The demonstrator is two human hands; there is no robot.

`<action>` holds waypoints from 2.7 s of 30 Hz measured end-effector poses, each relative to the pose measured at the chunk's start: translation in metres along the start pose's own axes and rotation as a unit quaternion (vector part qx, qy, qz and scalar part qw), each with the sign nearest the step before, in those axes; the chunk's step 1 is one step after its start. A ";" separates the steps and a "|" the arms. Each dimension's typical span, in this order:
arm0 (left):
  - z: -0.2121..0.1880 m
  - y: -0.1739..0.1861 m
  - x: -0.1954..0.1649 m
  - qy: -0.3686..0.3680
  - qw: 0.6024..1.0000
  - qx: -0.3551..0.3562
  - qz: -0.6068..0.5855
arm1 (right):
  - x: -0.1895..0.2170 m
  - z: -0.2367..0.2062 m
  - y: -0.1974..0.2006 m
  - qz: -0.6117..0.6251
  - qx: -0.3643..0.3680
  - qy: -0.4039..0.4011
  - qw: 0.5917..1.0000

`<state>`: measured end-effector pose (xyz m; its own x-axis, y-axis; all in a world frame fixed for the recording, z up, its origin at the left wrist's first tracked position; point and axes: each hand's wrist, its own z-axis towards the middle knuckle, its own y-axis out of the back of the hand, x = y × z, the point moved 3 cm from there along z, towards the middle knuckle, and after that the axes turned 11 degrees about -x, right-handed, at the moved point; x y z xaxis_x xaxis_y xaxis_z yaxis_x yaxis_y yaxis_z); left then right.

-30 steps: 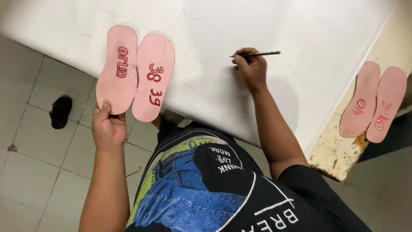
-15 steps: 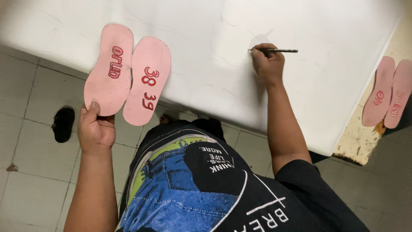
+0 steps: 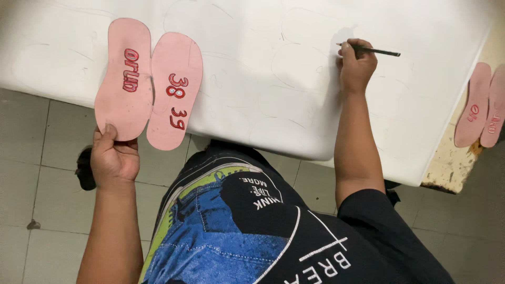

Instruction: The person places pink shoe insole templates on a white sheet and traces their outlines with a pencil. They reposition the templates multiple times to create several traced shapes on the sheet.

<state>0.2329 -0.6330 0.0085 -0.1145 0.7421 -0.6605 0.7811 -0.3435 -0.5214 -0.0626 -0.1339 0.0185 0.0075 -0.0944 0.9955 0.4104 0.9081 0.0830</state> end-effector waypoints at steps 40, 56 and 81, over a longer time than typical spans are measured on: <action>0.146 0.003 -0.073 -0.061 0.993 -0.023 0.097 | 0.011 -0.108 -0.227 -0.094 0.223 -0.028 0.970; 0.153 0.006 -0.072 -0.064 0.992 -0.040 0.097 | 0.020 -0.055 -0.257 0.020 0.131 -0.017 0.991; 0.194 0.120 -0.242 -0.100 0.991 -0.083 -0.010 | 0.049 -0.179 -0.430 0.041 0.260 -0.059 0.963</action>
<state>0.2354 -0.9651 0.0012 -0.2379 0.6132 -0.7533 0.8658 -0.2177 -0.4506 -0.0753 -0.6020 0.0230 -0.0959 0.0061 0.9954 -0.0991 0.9950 -0.0156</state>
